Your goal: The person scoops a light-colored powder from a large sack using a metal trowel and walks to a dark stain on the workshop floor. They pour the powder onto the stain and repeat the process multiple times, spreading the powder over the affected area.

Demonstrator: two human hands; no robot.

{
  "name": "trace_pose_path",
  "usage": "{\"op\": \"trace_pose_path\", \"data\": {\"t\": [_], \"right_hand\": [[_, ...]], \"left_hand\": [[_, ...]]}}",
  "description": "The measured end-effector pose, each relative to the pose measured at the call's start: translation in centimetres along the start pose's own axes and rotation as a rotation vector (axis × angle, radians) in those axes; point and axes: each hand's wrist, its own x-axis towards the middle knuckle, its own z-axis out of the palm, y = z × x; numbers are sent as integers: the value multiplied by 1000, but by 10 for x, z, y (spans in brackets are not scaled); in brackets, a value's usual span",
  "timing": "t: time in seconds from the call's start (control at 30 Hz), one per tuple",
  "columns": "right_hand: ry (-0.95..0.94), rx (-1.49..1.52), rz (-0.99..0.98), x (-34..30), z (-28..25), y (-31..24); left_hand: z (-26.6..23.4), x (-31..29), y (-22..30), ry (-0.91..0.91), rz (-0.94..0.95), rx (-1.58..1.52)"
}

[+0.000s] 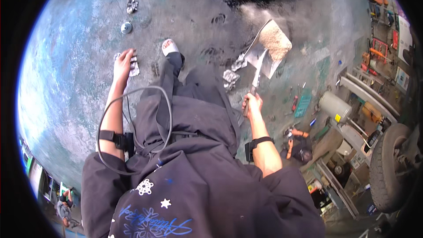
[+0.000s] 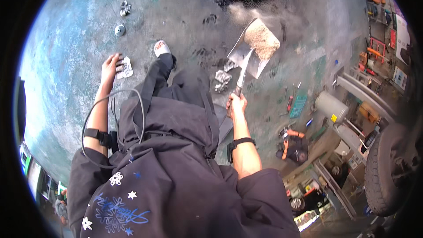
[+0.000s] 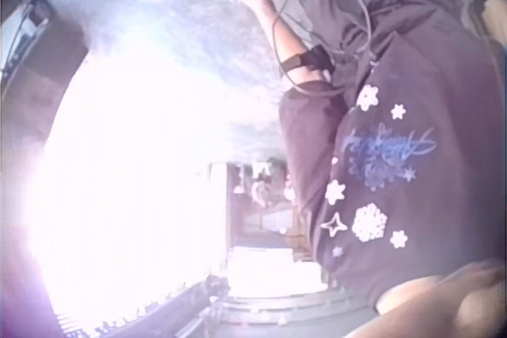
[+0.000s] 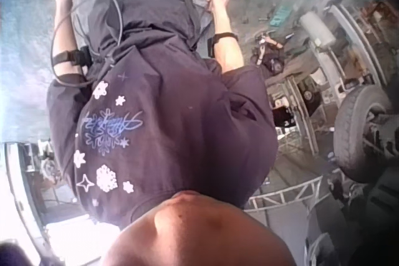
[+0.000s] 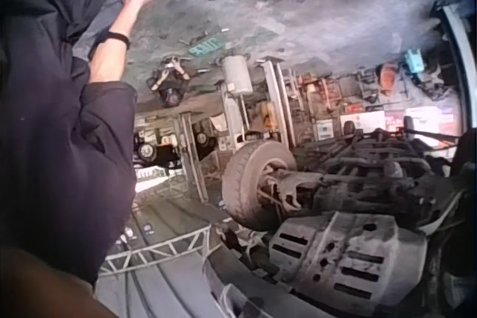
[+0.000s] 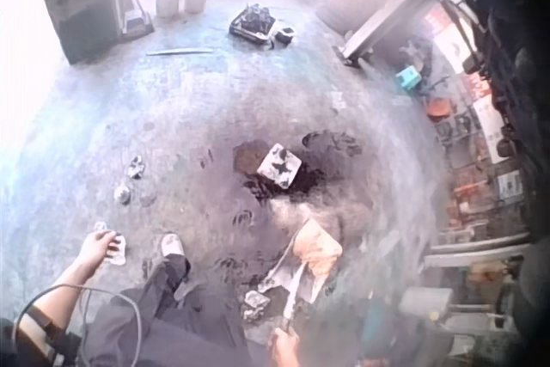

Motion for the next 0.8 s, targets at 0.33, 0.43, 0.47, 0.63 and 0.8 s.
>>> {"op": "trace_pose_path", "data": {"t": [0.33,0.43,0.47,0.63,0.8], "right_hand": [[104,41,125,32,6,-72],[152,23,141,55,9,-107],[136,7,117,64,11,-120],[127,81,162,78,28,-174],[102,213,159,105,96,-227]], "left_hand": [[34,62,34,-20,-231,-33],[37,70,35,59,-271,-71],[38,71,35,88,-301,-72],[35,90,40,105,-316,-96],[15,155,58,103,-377,-65]]}}
